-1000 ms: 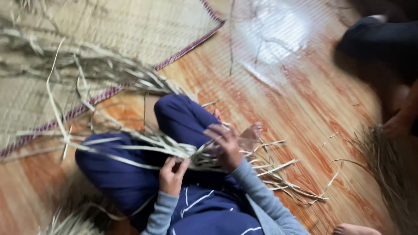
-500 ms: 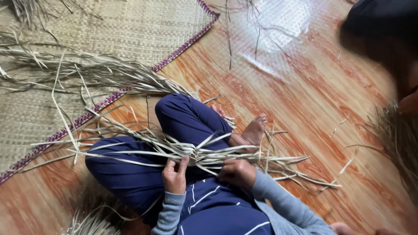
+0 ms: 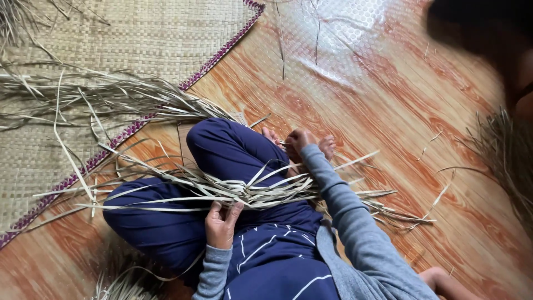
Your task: Weaving long strands of dried straw into a braid while sitting on the floor
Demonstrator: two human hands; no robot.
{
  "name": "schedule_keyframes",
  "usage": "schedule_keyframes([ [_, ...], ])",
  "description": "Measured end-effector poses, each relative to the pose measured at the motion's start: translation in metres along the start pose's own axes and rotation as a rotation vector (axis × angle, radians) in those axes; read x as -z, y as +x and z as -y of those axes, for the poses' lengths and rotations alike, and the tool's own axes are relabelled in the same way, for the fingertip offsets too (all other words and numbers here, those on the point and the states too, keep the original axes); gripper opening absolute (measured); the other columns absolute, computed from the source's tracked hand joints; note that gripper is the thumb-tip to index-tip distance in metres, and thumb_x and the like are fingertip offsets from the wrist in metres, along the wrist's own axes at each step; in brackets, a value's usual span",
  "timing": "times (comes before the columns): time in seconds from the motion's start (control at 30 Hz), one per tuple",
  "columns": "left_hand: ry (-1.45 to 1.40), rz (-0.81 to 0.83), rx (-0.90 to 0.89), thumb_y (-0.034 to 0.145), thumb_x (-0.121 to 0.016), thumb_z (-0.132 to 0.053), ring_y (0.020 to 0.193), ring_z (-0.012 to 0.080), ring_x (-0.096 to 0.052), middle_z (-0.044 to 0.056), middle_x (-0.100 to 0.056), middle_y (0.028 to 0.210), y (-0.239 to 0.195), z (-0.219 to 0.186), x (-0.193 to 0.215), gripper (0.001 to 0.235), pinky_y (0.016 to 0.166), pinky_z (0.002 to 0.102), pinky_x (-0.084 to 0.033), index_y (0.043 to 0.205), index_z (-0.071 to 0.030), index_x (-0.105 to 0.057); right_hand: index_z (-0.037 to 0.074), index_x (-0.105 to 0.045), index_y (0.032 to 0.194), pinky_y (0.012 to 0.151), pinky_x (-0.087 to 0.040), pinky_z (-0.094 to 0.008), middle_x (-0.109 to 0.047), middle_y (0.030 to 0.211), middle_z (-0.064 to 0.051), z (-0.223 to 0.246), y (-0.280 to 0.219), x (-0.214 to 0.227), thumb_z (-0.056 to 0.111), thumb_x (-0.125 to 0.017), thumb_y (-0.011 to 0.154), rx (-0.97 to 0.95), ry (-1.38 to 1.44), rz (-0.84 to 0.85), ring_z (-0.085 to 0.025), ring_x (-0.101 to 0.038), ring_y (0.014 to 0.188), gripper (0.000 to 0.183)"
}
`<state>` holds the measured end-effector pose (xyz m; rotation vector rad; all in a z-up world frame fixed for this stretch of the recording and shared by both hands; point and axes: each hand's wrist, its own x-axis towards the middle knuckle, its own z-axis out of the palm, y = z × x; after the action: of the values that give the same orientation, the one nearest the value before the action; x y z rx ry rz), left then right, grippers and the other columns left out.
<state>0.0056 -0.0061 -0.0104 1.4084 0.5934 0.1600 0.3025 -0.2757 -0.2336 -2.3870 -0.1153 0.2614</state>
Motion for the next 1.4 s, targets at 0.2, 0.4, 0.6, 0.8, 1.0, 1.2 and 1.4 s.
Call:
schedule_keyframes([
  [0.2, 0.024, 0.052, -0.095, 0.090, -0.077, -0.020, 0.097, 0.0136, -0.068, 0.003, -0.071, 0.103, -0.005, -0.007, 0.006, 0.026, 0.093, 0.028, -0.053, 0.111, -0.007, -0.070, 0.020, -0.077, 0.085, 0.066, -0.052, -0.053, -0.070, 0.092, -0.009, 0.032, -0.023, -0.007, 0.042, -0.070, 0.082, -0.027, -0.393, -0.013, -0.038, -0.070, 0.082, 0.024],
  [0.4, -0.007, -0.062, -0.089, 0.091, -0.072, -0.025, 0.084, 0.0118, -0.060, 0.008, -0.062, 0.112, -0.005, 0.000, 0.018, 0.057, 0.083, 0.024, -0.052, 0.142, -0.007, -0.053, 0.015, -0.076, 0.092, 0.078, -0.055, -0.055, -0.074, 0.096, -0.020, 0.051, -0.019, 0.006, 0.042, -0.062, 0.084, -0.148, -0.431, 0.105, -0.044, -0.070, 0.093, 0.032],
  [0.6, 0.184, -0.340, -0.335, 0.093, -0.069, -0.022, 0.077, 0.0134, -0.048, 0.013, -0.053, 0.119, -0.027, -0.046, 0.019, 0.063, 0.079, 0.028, -0.043, 0.146, -0.005, -0.041, 0.033, -0.063, 0.102, 0.087, -0.045, -0.059, -0.071, 0.108, -0.010, 0.024, -0.024, 0.052, 0.033, -0.062, 0.088, -0.326, -0.352, -0.027, -0.046, -0.065, 0.101, 0.015],
  [0.8, 0.492, -0.248, -0.728, 0.097, -0.068, -0.015, 0.088, 0.0222, -0.053, 0.013, -0.058, 0.108, -0.047, -0.094, 0.004, 0.023, 0.079, 0.033, -0.048, 0.117, -0.004, -0.062, 0.021, -0.069, 0.111, 0.071, -0.049, -0.043, -0.069, 0.085, -0.006, -0.003, -0.068, 0.173, 0.015, -0.062, 0.090, 0.038, -0.078, -0.454, -0.030, -0.066, 0.074, 0.023],
  [1.0, 0.144, 0.623, -0.437, 0.102, -0.050, -0.032, 0.080, 0.0164, -0.067, 0.007, -0.062, 0.097, -0.030, -0.117, -0.057, 0.038, 0.074, 0.027, -0.055, 0.117, -0.004, -0.071, 0.006, -0.057, 0.096, 0.058, -0.056, -0.033, -0.053, 0.067, -0.006, 0.190, -0.198, 0.297, 0.008, -0.063, 0.094, 0.455, 1.141, -0.071, -0.019, -0.055, 0.056, 0.007],
  [1.2, -0.567, 1.004, 0.400, 0.097, -0.048, -0.055, 0.078, 0.0154, -0.066, 0.012, -0.061, 0.103, -0.035, -0.103, -0.119, 0.071, 0.068, 0.025, -0.052, 0.142, 0.000, -0.052, -0.002, -0.068, 0.073, 0.052, -0.064, -0.046, -0.057, 0.058, -0.016, 0.271, -0.258, 0.293, 0.008, -0.062, 0.096, 1.096, 1.220, 0.437, -0.030, -0.056, 0.047, 0.026],
  [1.4, -1.105, 0.593, 0.513, 0.102, -0.064, -0.020, 0.073, 0.0180, -0.063, 0.010, -0.066, 0.099, -0.029, -0.090, -0.128, 0.018, 0.067, 0.030, -0.053, 0.102, -0.002, -0.067, 0.005, -0.060, 0.110, 0.084, -0.045, -0.033, -0.064, 0.079, -0.001, 0.084, -0.279, 0.309, 0.015, -0.073, 0.090, 0.556, -0.857, -1.332, -0.029, -0.072, 0.081, 0.026],
])
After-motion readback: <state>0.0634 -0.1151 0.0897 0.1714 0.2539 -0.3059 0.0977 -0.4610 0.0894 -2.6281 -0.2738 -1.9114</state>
